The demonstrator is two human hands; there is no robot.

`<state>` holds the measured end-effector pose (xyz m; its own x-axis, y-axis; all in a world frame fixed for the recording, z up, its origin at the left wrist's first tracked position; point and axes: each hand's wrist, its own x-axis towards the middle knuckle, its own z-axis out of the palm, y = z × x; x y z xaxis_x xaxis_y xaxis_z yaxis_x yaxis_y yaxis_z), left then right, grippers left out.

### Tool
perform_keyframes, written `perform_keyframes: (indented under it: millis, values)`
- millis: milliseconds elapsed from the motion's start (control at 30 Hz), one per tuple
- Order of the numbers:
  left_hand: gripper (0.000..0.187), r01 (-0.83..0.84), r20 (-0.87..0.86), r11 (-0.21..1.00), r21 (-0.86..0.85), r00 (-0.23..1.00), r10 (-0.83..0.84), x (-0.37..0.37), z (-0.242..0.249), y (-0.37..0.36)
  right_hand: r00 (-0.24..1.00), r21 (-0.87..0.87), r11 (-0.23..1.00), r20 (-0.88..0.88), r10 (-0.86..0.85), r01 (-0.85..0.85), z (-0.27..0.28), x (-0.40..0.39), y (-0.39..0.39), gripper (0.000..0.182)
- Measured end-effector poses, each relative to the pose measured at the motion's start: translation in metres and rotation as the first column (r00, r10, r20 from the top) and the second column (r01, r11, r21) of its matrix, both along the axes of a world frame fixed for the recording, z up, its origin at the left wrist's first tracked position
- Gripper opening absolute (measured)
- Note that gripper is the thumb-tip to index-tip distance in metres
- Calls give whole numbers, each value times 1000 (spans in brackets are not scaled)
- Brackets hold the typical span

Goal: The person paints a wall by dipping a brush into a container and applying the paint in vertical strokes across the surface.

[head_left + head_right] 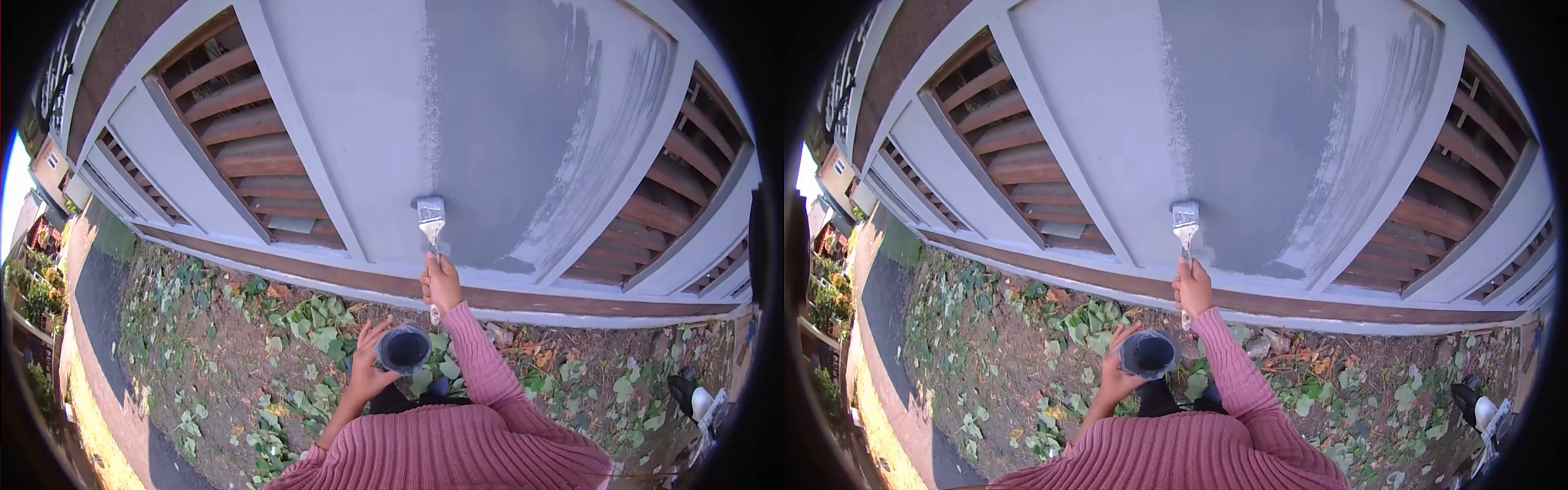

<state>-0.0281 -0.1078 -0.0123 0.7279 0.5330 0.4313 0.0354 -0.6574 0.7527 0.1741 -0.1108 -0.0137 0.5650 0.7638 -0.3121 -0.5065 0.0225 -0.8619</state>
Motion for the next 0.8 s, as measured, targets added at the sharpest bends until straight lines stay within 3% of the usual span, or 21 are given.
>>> perform_keyframes:
  millis: [267, 633, 700, 767, 800]
  values:
    - [50, -29, 34, 999, -20, 999, 30, -7, -5, 5, 992, 128, 991, 115, -52, 37, 97, 1, 6, 26]
    - [44, -60, 48, 997, 54, 997, 58, -12, 9, 10, 945, 338, 938, 325, -38, -79, 212, 32, 30, 29]
    - [49, -84, 145, 996, 2, 986, 82, -8, 13, 9, 935, 362, 928, 352, -46, -91, 228, 39, 34, 29]
    - [52, -79, 131, 997, 3, 988, 78, -6, 11, 10, 927, 381, 919, 371, -53, -100, 243, 43, 36, 28]
    - [53, -41, 188, 990, -138, 980, 66, -4, 11, 8, 916, 376, 921, 397, -64, -99, 249, 43, 36, 28]
